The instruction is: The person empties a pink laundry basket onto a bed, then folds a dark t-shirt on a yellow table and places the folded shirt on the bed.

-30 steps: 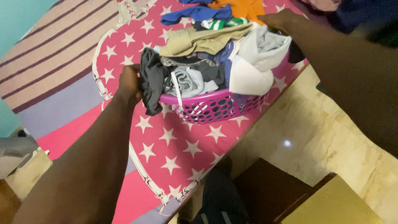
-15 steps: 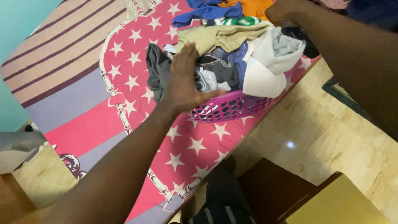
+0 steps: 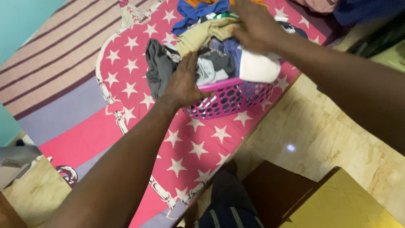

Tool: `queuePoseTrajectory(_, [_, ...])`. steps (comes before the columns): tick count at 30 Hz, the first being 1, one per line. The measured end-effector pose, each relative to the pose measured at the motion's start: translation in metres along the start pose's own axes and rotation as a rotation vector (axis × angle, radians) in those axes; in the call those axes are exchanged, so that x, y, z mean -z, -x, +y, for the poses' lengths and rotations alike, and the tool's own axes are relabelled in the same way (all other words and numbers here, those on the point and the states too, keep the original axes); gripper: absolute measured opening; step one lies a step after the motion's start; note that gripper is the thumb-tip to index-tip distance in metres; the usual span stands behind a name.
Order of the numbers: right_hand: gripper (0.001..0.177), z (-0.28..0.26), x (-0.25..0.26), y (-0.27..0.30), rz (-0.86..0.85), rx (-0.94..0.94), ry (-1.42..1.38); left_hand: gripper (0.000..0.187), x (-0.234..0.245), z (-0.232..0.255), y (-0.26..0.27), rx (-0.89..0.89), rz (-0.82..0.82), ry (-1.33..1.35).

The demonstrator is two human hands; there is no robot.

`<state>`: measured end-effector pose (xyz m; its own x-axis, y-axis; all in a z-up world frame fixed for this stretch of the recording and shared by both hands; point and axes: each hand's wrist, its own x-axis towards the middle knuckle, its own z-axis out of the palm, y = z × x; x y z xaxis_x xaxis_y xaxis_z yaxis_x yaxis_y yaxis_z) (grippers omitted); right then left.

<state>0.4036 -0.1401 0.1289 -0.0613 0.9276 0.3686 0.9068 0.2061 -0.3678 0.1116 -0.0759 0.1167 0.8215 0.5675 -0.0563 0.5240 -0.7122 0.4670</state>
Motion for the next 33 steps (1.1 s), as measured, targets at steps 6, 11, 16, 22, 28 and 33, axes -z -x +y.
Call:
queuePoseTrajectory(6, [0.07,-0.038,-0.014,0.023,-0.147,0.149,0.3,0.096,0.012,-0.027,-0.039,-0.059,0.185,-0.035])
queuePoseTrajectory(11, [0.054,-0.019,-0.034,0.017,-0.149,0.112,0.47,0.055,0.019,-0.034,-0.044,-0.212,0.377,-0.121])
queuePoseTrajectory(16, [0.047,0.004,-0.036,0.005,-0.15,0.09,0.378,0.036,0.019,-0.029,-0.046,-0.258,0.496,-0.174])
queuePoseTrajectory(22, [0.067,0.0,-0.023,0.007,0.103,-0.054,0.26,0.031,0.019,-0.033,-0.066,-0.247,0.524,-0.189])
queuePoseTrajectory(28, [0.077,0.038,-0.017,0.066,0.594,-0.421,0.279,0.032,0.022,-0.049,-0.079,-0.259,0.567,-0.21])
queuePoseTrajectory(33, [0.091,0.051,-0.03,0.111,0.378,-0.75,-0.163,0.032,0.03,-0.057,-0.092,-0.218,0.574,-0.193])
